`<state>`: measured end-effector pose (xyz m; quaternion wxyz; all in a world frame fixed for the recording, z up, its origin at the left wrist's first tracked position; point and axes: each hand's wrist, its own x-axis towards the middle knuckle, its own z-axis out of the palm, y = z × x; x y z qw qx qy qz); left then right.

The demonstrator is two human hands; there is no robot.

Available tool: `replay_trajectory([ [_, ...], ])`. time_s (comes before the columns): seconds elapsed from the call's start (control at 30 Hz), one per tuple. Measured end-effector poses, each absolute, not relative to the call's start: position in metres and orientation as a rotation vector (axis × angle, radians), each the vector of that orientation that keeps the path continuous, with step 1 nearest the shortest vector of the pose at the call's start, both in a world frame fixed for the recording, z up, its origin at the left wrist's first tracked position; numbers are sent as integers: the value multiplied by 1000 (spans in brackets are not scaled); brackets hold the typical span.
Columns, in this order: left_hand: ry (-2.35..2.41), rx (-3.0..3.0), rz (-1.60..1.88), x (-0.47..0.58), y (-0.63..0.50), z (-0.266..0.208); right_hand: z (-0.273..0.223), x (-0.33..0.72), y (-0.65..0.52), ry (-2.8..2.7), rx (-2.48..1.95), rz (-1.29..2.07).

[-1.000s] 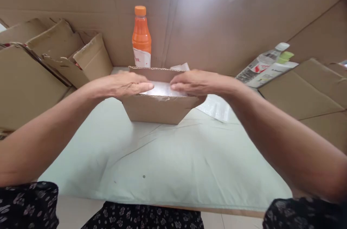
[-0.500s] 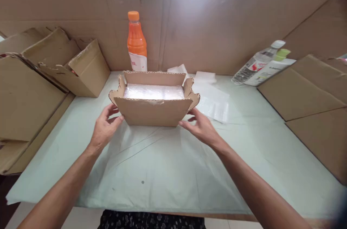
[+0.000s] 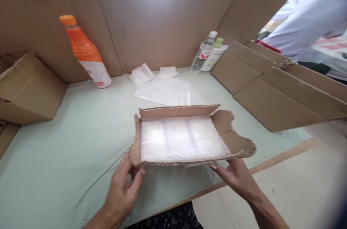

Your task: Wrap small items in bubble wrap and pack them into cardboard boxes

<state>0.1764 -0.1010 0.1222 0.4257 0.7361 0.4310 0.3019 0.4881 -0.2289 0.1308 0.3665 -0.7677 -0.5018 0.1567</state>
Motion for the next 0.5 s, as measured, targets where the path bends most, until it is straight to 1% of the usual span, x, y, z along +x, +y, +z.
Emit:
replay_trajectory([
  [0.17, 597, 1797, 555, 304, -89, 122, 120, 539, -295, -717, -2213, 111],
  [0.27, 487, 1801, 529, 390, -67, 119, 112, 561, -303, -431, -2152, -21],
  [0.33, 493, 1757, 534, 443, -51, 115, 105, 574, -292, -420, -2016, -41],
  [0.43, 487, 1667, 572, 505, -31, 106, 93, 596, -258, -547, -1837, 40],
  [0.5, 466, 1673, 517, 534, -21, 99, 86, 613, -230, -611, -1782, 89],
])
